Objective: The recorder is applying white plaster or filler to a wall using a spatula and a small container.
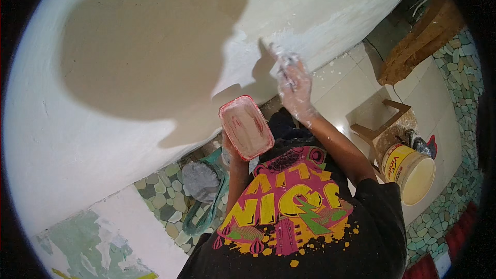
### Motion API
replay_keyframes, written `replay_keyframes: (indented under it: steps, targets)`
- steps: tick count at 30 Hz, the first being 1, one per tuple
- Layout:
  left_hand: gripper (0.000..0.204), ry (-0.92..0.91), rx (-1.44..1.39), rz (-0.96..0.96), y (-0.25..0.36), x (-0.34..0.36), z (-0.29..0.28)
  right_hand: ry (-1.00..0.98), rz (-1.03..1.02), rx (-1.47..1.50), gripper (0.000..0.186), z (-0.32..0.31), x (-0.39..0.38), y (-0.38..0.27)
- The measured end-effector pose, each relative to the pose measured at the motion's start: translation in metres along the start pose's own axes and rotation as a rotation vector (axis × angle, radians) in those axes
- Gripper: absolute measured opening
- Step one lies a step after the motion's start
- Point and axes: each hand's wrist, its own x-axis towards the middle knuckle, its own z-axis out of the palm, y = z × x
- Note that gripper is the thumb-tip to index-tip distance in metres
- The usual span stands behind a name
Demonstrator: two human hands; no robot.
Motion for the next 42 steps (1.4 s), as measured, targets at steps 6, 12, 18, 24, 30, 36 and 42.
replay_keyframes:
  steps: [6, 12, 18, 24, 30, 36, 42]
  targets:
    - [0.07, -0.011, -0.056, 0.003, -0.002, 0.002, 0.008, 0.291, -0.003, -0.176, 0.036, 0.018, 0.021, -0.004]
    - [0.068, 0.027, -0.018, -0.001, -0.002, -0.002, -0.008, -0.177, -0.117, -0.166, 0.052, 0.035, -0.016, -0.004]
    - [0.071, -0.04, -0.008, 0.003, -0.002, -0.003, -0.009, -0.004, 0.012, 0.017, 0.051, -0.003, -0.011, 0.009]
    - [0.075, 0.032, 0.026, 0.004, -0.006, -0.008, 0.003, 0.285, 0.222, 0.085, 0.033, -0.016, 0.035, 0.014]
    - [0.074, 0.053, 0.023, 0.012, -0.009, -0.004, -0.002, 0.146, 0.171, 0.156, 0.041, 0.008, 0.001, 0.017]
    - [0.067, 0.004, -0.007, -0.008, -0.002, -0.005, -0.006, 0.165, 0.344, 0.402, 0.028, -0.016, 0.023, 0.01]
    - [0.077, 0.051, 0.018, -0.007, -0.004, -0.002, -0.005, 0.221, 0.435, 0.661, 0.029, 0.011, 0.004, 0.024]
